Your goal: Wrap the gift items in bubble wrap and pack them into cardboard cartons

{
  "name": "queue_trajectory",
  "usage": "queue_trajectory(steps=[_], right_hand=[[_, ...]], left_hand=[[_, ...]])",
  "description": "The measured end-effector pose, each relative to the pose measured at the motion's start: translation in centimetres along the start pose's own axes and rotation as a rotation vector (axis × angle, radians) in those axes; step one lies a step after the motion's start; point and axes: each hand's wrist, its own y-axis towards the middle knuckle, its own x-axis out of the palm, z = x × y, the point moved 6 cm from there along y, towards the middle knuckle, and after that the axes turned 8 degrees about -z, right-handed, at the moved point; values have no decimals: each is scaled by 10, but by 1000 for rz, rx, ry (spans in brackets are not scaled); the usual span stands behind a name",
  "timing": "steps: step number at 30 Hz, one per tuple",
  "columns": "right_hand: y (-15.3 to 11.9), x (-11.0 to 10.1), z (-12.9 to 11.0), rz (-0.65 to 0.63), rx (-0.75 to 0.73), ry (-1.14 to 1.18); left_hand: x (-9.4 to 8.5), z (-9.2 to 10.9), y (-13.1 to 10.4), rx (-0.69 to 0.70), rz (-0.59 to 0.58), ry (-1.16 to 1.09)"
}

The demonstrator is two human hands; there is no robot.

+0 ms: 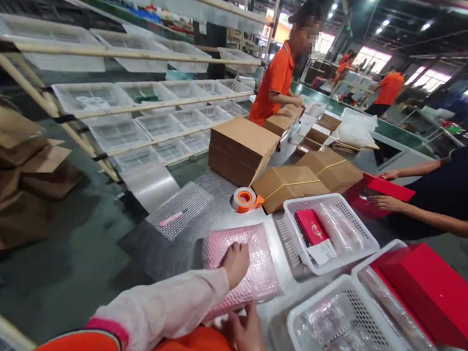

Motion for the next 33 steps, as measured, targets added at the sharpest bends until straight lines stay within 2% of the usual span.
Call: queue_trajectory(steps=[2,4,5,6,8,10,13,17,22,24,25,28,29,31,33], right_hand=[[3,-16,-16,-100,46,-138],[18,-55,-42,-110,-30,-345],[28,-78,-60,-58,-162,-435],[39,-91,-77,-87,-326,-530],[59,-105,-93,-174,-510,-632],[73,-101,-90,-242,-539,-666],[73,-83,-74,-245,-505,-648],[60,-70,-67,-222,-468,-630],[54,-73,-74,-236,-495,-654],[51,-73,-72,-268,-503,-613],[49,-72,-71,-284,-499,-590],[45,-71,-68,-307,-473,-562],[45,-70,-67,-306,-459,-564],[44,-66,-67,-302,-438,-560],[45,-62,-68,-285,-426,-530]], left_hand=[[20,-8,-11,54,56,65],[39,-20,-20,140,109,70],[47,-27,-23,181,122,52],[52,-34,-26,219,131,38],[60,-47,-29,283,132,35],[61,-59,-31,346,119,54],[55,-74,-34,437,110,69],[39,-92,-38,352,149,78],[25,-86,-47,287,155,-6],[8,-81,-28,234,125,-85],[-3,-80,-9,183,114,-116],[-47,-73,71,-12,128,-108],[-59,-67,101,-30,127,-91],[-72,-55,151,-58,101,-58],[-76,-46,181,-65,55,-32]])
